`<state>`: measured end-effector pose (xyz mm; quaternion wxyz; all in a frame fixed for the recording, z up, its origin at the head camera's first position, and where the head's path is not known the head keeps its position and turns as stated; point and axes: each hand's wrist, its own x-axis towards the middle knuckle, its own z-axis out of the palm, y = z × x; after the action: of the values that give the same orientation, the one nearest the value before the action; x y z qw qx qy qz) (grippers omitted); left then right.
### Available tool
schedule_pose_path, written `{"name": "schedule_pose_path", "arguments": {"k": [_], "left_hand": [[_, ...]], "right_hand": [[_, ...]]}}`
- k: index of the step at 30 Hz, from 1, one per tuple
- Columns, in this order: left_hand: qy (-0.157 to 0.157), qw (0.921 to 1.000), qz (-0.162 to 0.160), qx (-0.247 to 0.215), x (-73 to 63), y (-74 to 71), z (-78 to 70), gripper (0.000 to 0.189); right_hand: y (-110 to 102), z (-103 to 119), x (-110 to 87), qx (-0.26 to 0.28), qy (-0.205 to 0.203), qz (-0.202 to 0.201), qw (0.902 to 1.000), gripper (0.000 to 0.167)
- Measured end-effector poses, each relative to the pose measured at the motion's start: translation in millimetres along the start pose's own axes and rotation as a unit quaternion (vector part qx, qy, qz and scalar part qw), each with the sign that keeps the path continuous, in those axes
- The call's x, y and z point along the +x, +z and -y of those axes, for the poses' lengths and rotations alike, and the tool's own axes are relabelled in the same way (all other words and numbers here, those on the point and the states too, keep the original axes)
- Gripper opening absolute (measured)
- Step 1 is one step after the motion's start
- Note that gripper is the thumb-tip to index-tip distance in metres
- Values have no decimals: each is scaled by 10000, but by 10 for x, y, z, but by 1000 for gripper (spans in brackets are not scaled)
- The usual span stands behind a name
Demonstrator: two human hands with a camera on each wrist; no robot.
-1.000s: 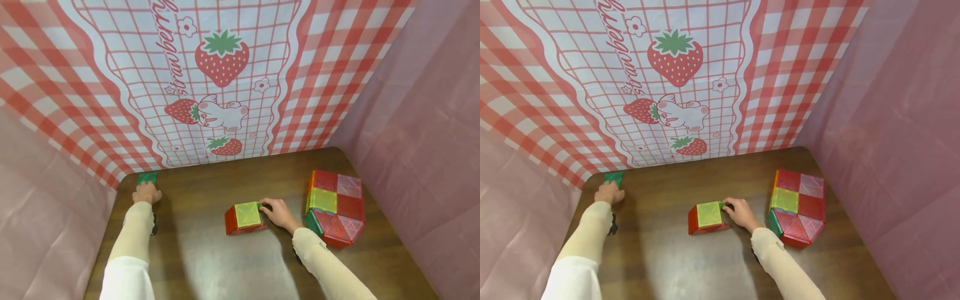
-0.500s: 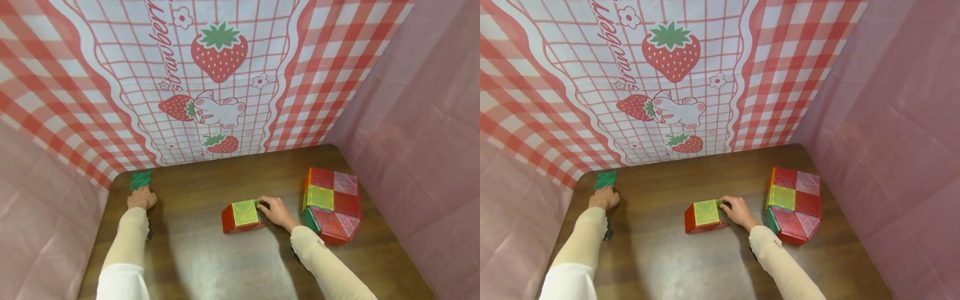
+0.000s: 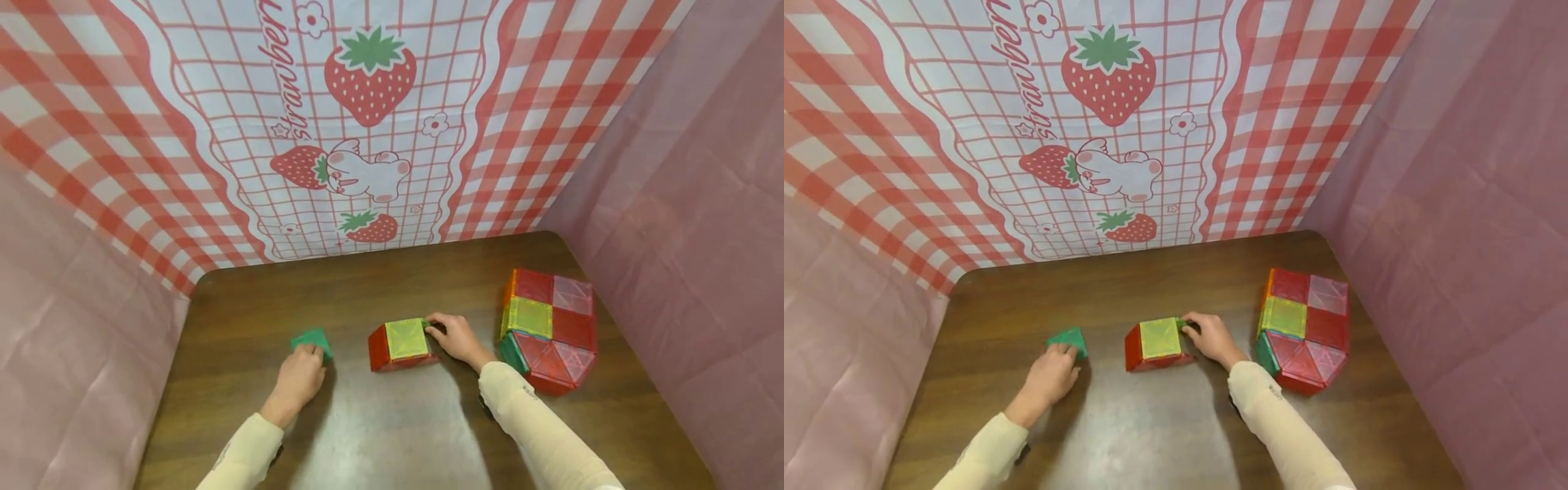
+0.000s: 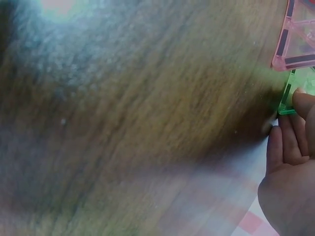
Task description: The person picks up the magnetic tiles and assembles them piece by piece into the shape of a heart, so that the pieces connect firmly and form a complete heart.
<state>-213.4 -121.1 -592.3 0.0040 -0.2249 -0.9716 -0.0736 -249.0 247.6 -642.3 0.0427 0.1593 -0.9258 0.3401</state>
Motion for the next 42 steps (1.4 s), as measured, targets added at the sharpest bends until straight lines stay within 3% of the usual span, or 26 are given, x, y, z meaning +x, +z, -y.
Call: {"name": "schedule_pose_path", "arguments": {"k": [2, 6, 10, 14, 17, 20, 23, 26, 29, 31, 34, 37, 42], "left_hand": [[-47, 9993, 150, -329, 23, -9, 78, 54], [-226, 9908, 1045, -828, 72, -19, 244, 68], [-109, 9873, 1245, -978, 66, 36, 244, 72], [-126, 9923, 892, -850, 50, 112, 127, 75], [-83, 9951, 465, -863, 98, 84, 10, 70], [113, 9951, -29, -986, 242, -70, -161, 68], [498, 9916, -416, -1119, 456, -274, -437, 67], [1055, 9882, -415, -1027, 674, -406, -789, 68], [1562, 9849, -86, -737, 858, -427, -1128, 70], [1727, 9830, 184, -591, 950, -402, -1305, 70], [1833, 9814, 475, -328, 1042, -343, -1483, 69], [1914, 9799, 551, -68, 1099, -281, -1581, 68], [1934, 9787, 569, 380, 1167, -195, -1665, 67]], "right_hand": [[-2, -7, 3, 7, 10, -24, 10000, 18], [-5, -9, -3, 3, 29, -44, 10000, 18], [-3, 0, -11, -9, -9, 31, 10000, 19], [-29, 26, -10, -55, -80, 109, 9999, 20], [-135, 89, 12, -102, -2, 410, 9991, 35], [-415, 183, 70, -314, 165, 506, 9981, 49], [-871, 227, 121, -753, 571, 297, 9951, 55], [-1330, 139, 69, -1251, 1363, 203, 9825, 66], [-1657, -81, -106, -1613, 2353, 382, 9577, 88], [-1783, -261, -263, -1655, 2940, 406, 9405, 99], [-1863, -473, -490, -1634, 3578, 319, 9188, 108], [-1855, -606, -647, -1452, 3987, 285, 9051, 107], [-1795, -681, -715, -1031, 4234, 345, 8994, 103]]}}
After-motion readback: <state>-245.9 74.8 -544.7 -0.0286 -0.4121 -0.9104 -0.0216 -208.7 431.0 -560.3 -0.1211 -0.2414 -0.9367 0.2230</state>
